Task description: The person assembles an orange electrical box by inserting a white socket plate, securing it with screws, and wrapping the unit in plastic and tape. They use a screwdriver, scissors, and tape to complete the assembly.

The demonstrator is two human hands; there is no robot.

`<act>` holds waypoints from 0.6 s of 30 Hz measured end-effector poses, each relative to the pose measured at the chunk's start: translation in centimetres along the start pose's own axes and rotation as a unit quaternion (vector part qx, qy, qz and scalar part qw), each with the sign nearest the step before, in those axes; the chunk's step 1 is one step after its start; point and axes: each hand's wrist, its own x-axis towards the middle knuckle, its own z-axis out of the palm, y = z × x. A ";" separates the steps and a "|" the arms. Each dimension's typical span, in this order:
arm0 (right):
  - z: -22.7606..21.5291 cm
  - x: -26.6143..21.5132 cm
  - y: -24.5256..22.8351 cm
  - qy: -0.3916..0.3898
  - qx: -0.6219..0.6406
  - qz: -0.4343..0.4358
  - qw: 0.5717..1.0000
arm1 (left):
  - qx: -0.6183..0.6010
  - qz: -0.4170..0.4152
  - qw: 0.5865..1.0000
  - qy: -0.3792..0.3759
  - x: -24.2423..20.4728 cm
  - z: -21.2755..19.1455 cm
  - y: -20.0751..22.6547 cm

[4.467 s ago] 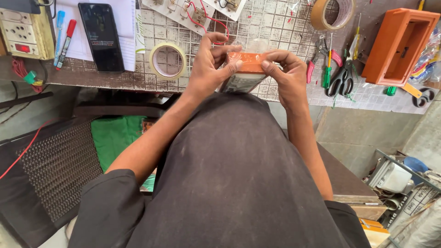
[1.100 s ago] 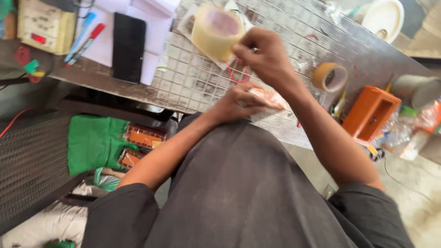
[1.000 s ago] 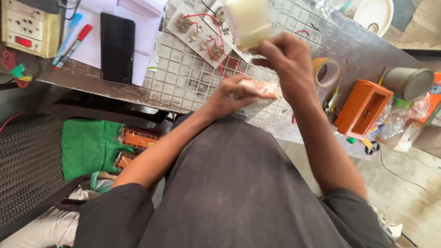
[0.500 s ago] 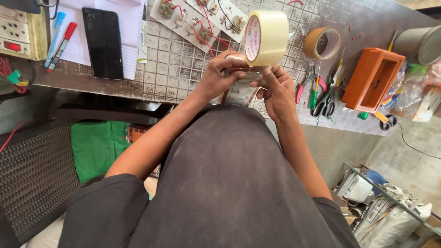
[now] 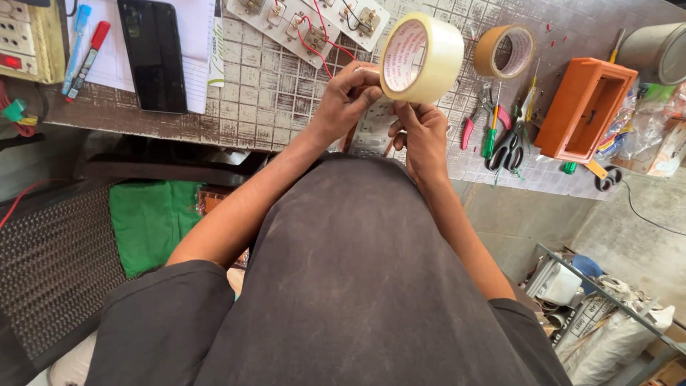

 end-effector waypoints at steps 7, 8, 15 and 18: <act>0.3 0.5 -0.2 0.029 -0.074 -0.033 0.996 | 0.006 0.049 0.999 0.004 0.1 0.4 1.8; 0.5 0.5 -0.3 0.032 -0.092 -0.044 0.994 | 0.003 0.042 0.999 0.006 0.2 0.5 2.0; 1.0 0.7 -0.6 0.062 -0.173 -0.069 0.981 | -0.081 0.019 0.997 0.002 0.5 0.9 1.2; 1.2 0.7 -0.7 0.086 -0.199 -0.069 0.974 | -0.104 -0.011 0.995 0.009 0.4 1.1 0.5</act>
